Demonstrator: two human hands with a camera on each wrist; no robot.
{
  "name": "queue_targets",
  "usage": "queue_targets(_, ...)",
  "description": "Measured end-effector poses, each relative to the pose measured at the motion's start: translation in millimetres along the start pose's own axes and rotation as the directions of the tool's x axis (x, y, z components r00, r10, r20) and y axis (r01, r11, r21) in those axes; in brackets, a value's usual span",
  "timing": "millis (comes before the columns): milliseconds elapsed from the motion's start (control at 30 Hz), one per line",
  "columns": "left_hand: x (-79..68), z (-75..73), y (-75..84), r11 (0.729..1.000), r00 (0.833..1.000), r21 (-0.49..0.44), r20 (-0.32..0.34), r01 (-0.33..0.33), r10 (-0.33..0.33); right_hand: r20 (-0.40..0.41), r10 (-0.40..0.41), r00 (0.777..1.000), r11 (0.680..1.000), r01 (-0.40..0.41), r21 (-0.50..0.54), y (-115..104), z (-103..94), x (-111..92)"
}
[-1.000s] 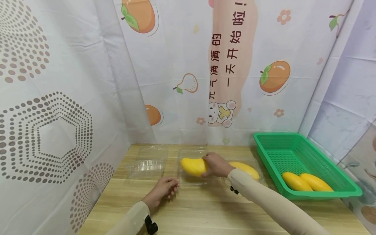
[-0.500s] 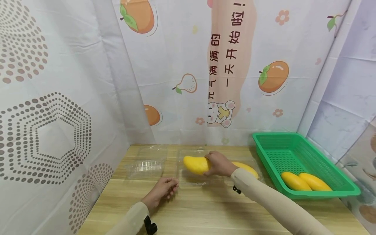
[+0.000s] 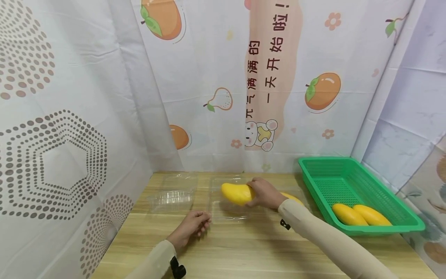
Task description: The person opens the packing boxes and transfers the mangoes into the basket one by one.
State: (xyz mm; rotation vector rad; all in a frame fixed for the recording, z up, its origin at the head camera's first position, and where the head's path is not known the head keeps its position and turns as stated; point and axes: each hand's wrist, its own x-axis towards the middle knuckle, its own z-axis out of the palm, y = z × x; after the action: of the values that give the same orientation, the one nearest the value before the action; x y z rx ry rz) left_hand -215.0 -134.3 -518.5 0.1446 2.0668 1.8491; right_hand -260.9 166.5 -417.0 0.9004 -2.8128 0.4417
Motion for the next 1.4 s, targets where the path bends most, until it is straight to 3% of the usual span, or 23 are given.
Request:
queue_targets(600,-0.7,-0.7,-4.7,1.000,1.000,-0.012,-0.004,0.003,-0.003,0.008,0.081,0.997,0.997,-0.081,-0.006,14,-10.9,-8)
queue_targets(1400,2.7,-2.0,-2.9,1.000,1.000,-0.008,0.003,-0.003,0.003,-0.006,0.153,0.988,0.988,-0.153,0.011,36,-32.5,-35)
